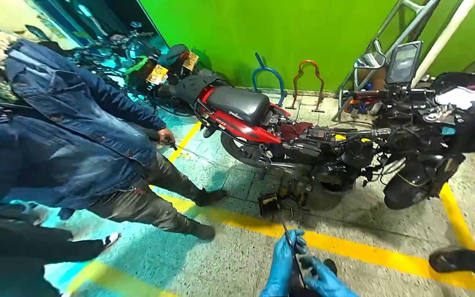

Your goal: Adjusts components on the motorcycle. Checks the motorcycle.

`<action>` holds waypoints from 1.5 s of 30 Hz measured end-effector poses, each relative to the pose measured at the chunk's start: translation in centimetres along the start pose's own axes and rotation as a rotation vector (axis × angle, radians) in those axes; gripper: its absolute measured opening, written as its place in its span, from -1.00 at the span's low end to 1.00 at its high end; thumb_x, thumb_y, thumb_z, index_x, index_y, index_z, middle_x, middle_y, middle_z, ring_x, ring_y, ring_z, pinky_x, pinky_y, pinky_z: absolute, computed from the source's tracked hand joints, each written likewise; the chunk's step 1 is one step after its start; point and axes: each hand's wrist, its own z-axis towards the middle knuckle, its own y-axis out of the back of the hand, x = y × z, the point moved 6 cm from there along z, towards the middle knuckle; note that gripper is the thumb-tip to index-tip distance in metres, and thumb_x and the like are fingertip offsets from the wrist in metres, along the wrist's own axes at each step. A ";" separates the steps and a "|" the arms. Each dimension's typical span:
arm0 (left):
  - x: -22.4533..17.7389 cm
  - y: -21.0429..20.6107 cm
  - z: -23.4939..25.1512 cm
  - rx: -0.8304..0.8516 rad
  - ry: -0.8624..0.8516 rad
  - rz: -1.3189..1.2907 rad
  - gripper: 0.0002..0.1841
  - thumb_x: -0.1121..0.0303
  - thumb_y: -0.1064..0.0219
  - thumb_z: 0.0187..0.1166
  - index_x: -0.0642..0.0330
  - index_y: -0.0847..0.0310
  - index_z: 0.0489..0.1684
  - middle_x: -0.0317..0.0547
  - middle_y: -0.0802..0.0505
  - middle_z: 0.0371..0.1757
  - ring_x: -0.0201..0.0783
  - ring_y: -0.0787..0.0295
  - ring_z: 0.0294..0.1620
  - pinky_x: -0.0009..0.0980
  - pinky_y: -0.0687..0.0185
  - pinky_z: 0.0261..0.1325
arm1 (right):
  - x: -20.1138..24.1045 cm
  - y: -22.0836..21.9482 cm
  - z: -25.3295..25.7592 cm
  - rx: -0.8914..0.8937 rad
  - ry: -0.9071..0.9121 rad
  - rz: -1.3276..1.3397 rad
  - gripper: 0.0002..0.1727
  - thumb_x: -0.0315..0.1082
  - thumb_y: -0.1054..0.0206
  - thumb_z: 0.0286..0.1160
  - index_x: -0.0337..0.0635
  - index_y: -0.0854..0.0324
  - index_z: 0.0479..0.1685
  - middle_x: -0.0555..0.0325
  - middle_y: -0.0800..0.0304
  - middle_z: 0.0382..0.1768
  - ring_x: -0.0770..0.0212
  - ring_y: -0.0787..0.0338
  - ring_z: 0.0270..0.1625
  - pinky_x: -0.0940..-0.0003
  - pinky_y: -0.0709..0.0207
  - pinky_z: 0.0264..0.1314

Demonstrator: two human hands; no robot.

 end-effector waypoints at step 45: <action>-0.8 -1.1 0.8 0.209 -0.061 0.172 -0.31 0.16 -0.26 0.63 0.48 -0.26 0.64 0.17 -0.64 0.48 -0.16 -0.66 0.43 -0.29 -0.62 0.43 | 6.5 7.3 -1.4 -0.213 0.174 0.398 -0.75 -0.42 -0.12 0.69 -0.30 -0.68 0.08 0.26 -0.84 -0.16 0.44 -0.77 -0.31 0.46 -0.73 -0.21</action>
